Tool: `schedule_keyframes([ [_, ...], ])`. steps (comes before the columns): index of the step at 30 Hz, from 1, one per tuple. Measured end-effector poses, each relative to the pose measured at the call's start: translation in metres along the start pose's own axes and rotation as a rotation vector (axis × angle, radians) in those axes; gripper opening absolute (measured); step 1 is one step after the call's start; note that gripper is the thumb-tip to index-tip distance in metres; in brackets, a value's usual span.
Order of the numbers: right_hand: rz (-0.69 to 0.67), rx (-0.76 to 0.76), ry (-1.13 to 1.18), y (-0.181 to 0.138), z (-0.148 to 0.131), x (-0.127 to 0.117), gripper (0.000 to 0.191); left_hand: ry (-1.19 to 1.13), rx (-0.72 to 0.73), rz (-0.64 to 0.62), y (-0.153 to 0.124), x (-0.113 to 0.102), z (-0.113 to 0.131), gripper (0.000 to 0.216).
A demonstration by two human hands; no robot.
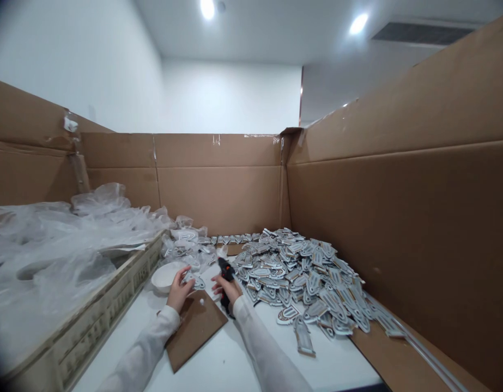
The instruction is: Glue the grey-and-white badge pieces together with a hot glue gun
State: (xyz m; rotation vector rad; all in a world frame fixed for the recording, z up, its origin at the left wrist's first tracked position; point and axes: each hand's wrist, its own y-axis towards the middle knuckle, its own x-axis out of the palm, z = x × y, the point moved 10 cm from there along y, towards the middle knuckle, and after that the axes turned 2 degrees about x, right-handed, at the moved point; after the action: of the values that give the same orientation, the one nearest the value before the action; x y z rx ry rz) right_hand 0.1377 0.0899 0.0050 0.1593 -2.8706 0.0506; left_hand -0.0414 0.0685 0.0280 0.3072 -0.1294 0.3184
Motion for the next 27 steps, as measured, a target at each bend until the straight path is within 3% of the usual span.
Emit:
schedule_keyframes([
  [2, -0.153, 0.031, -0.027, -0.008, 0.004, 0.021, 0.026, -0.001, -0.001, 0.01, 0.001, -0.002, -0.001, 0.053],
  [4, -0.211, 0.01, -0.018, -0.014, 0.002, 0.03, 0.024, 0.013, -0.002, 0.011, 0.003, -0.002, -0.001, 0.053],
  [11, -0.156, -0.005, -0.089, -0.007, 0.001, 0.025, 0.027, 0.037, -0.009, -0.033, 0.005, 0.004, -0.003, 0.055],
  [18, -0.136, -0.055, 0.018, -0.003, -0.002, 0.024, 0.027, 0.051, 0.009, -0.081, 0.004, 0.011, 0.0, 0.057],
  [21, 0.018, -0.102, 0.067, 0.004, -0.01, 0.005, 0.026, 0.025, 0.027, -0.056, 0.006, 0.008, 0.001, 0.058],
  [27, 0.675, -0.346, 0.219, -0.007, -0.044, -0.089, 0.031, 0.127, 0.173, 0.068, 0.005, -0.007, 0.021, 0.049],
])
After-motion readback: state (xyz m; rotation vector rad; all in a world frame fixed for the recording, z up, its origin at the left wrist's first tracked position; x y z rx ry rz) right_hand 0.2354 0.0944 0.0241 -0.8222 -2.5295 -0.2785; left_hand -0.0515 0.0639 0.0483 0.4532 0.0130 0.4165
